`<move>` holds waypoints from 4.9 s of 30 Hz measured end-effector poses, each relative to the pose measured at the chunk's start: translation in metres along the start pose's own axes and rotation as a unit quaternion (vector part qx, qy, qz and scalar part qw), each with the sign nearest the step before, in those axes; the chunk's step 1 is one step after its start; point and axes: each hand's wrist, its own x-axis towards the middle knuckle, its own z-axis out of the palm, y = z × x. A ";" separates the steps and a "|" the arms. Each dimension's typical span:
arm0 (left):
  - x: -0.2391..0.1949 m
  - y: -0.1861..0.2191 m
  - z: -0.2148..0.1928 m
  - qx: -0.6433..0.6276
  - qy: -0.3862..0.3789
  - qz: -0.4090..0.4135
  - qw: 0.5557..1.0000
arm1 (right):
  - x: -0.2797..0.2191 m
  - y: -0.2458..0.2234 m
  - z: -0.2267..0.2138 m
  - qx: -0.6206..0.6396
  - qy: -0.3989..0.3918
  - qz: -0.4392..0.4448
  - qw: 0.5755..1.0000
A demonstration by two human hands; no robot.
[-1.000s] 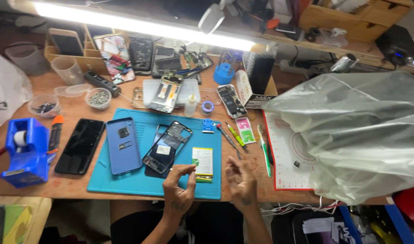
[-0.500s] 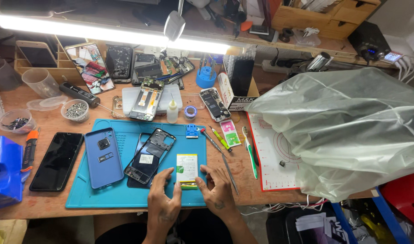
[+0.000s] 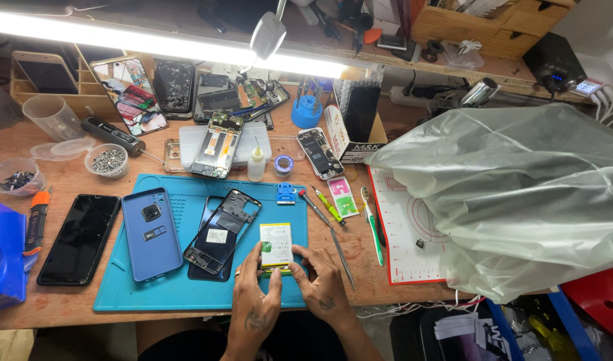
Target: The person works on a mobile phone battery, peeling off a protective film and then using a soldering iron to work on the battery connector. The person handles the battery and tools on a cluttered workbench with other phone parts nearby.
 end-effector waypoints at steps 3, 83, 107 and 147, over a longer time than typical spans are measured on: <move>0.001 -0.005 0.003 0.007 0.020 0.026 0.999 | 0.002 0.002 0.002 0.002 -0.009 0.030 0.999; 0.020 -0.061 0.000 -0.212 0.061 0.198 0.955 | 0.006 0.077 -0.008 0.398 0.104 0.025 0.911; 0.013 -0.052 -0.004 -0.179 0.115 0.175 0.961 | 0.131 -0.042 -0.101 0.047 0.206 -0.256 0.943; 0.016 -0.058 -0.004 -0.180 0.156 0.171 0.956 | 0.147 -0.009 -0.146 -0.259 0.100 -0.047 0.960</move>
